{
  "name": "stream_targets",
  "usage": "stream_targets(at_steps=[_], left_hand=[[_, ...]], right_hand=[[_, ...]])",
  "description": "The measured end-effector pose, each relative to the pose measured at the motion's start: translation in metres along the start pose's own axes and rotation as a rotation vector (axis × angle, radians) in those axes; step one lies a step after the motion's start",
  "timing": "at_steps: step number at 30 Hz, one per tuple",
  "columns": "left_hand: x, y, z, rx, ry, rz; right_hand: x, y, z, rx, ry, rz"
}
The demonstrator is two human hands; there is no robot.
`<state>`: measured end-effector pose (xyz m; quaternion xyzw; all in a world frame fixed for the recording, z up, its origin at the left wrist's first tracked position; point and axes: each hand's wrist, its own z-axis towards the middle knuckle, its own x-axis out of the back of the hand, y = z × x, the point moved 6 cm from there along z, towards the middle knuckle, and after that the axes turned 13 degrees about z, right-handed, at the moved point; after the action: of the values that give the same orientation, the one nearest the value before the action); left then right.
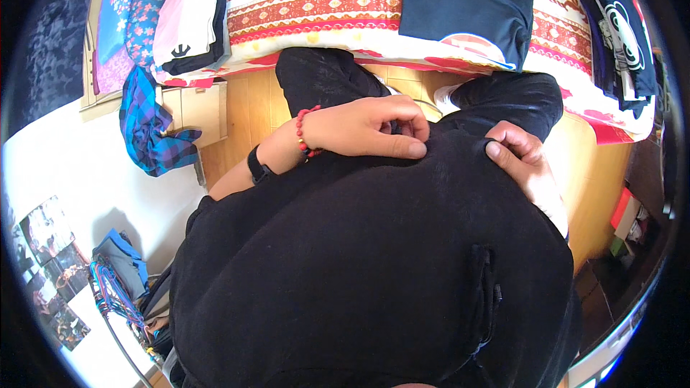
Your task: Fold multiple t-shirts on a bed.
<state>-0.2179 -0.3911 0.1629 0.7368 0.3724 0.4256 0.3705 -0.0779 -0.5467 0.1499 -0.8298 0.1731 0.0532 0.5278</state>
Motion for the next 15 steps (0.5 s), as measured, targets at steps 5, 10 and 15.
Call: stream_targets(at_steps=[5, 10, 15], left_hand=[[-0.004, -0.002, 0.013, -0.020, 0.077, -0.140], [-0.009, 0.009, 0.021, -0.025, -0.060, -0.082], [-0.002, -0.006, 0.029, -0.080, 0.109, -0.119]], right_hand=[[-0.010, 0.007, 0.006, -0.051, 0.088, 0.255], [-0.001, 0.016, 0.009, 0.010, 0.071, 0.286], [0.003, 0.020, 0.008, -0.053, 0.095, 0.350]])
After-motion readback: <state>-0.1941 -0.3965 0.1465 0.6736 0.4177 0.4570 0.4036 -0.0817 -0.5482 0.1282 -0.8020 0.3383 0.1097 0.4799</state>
